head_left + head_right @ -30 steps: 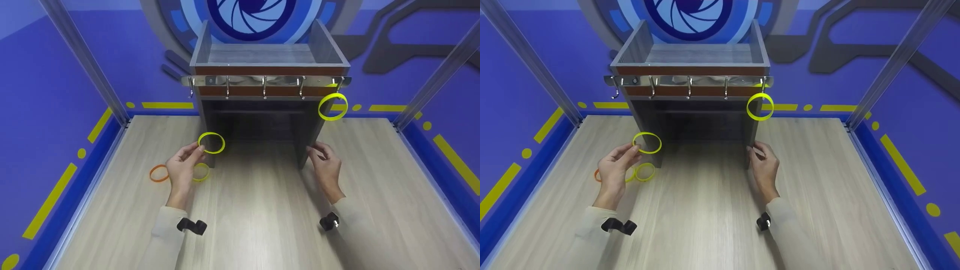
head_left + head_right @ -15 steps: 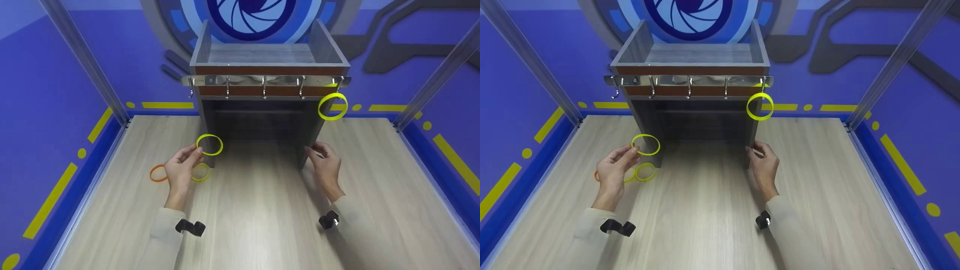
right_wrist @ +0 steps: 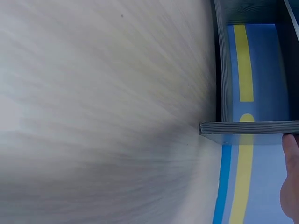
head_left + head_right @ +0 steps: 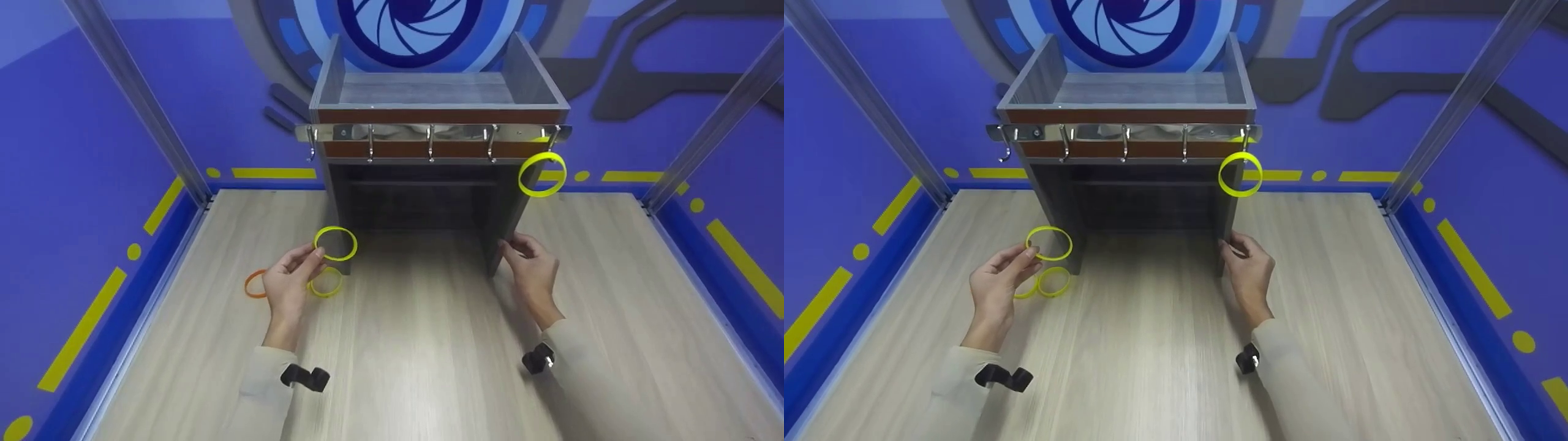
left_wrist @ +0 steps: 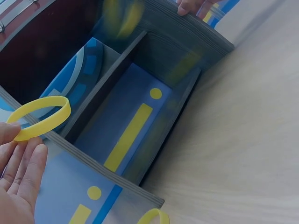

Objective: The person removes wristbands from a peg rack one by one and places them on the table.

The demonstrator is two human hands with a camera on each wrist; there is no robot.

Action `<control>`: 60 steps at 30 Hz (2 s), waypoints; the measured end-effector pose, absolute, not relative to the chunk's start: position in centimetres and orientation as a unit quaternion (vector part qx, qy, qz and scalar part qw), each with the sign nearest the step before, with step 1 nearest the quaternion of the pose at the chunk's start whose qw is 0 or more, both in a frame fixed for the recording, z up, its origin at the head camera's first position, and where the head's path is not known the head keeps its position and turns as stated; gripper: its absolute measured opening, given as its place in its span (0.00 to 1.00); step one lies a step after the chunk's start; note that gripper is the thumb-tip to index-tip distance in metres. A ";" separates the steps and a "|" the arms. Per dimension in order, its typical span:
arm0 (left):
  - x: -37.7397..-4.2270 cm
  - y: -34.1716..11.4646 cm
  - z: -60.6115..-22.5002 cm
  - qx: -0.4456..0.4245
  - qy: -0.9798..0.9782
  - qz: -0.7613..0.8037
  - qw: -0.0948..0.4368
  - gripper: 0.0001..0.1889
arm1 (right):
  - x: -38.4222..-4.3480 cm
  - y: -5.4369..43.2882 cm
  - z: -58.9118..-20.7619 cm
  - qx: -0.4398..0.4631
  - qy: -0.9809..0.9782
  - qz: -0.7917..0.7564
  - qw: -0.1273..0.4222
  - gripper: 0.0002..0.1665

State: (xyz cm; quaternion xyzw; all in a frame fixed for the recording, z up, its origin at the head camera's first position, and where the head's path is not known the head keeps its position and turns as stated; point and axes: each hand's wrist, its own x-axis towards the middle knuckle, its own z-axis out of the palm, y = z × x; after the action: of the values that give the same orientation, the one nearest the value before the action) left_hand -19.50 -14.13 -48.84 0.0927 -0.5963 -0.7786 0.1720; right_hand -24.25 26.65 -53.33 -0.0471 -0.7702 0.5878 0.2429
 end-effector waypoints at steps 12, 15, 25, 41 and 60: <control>-18.8 -15.9 -50.4 0.117 -0.618 -0.762 0.156 0.15 | -23.3 25.7 -52.0 -0.017 -0.765 0.584 0.271 0.10; -18.7 -16.6 -50.8 0.123 -0.626 -0.756 0.146 0.16 | -22.7 25.3 -51.2 -0.018 -0.767 0.582 0.270 0.10; -18.3 -18.3 -52.4 0.169 -0.646 -0.736 0.109 0.15 | -22.6 25.3 -50.9 -0.019 -0.766 0.587 0.264 0.10; -17.2 -19.1 -54.6 0.184 -0.692 -0.698 0.022 0.14 | -22.5 25.2 -50.8 -0.018 -0.763 0.587 0.269 0.10; -16.6 -19.6 -55.9 0.163 -0.761 -0.628 0.004 0.10 | -22.6 24.9 -50.7 -0.036 -0.758 0.597 0.261 0.11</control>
State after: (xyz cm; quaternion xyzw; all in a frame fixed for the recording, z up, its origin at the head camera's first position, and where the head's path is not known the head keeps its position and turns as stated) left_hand -16.58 -19.56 -55.94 0.1631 -0.7609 -0.6281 0.0035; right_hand -22.56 24.90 -50.67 -0.0358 -0.7580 0.5965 0.2613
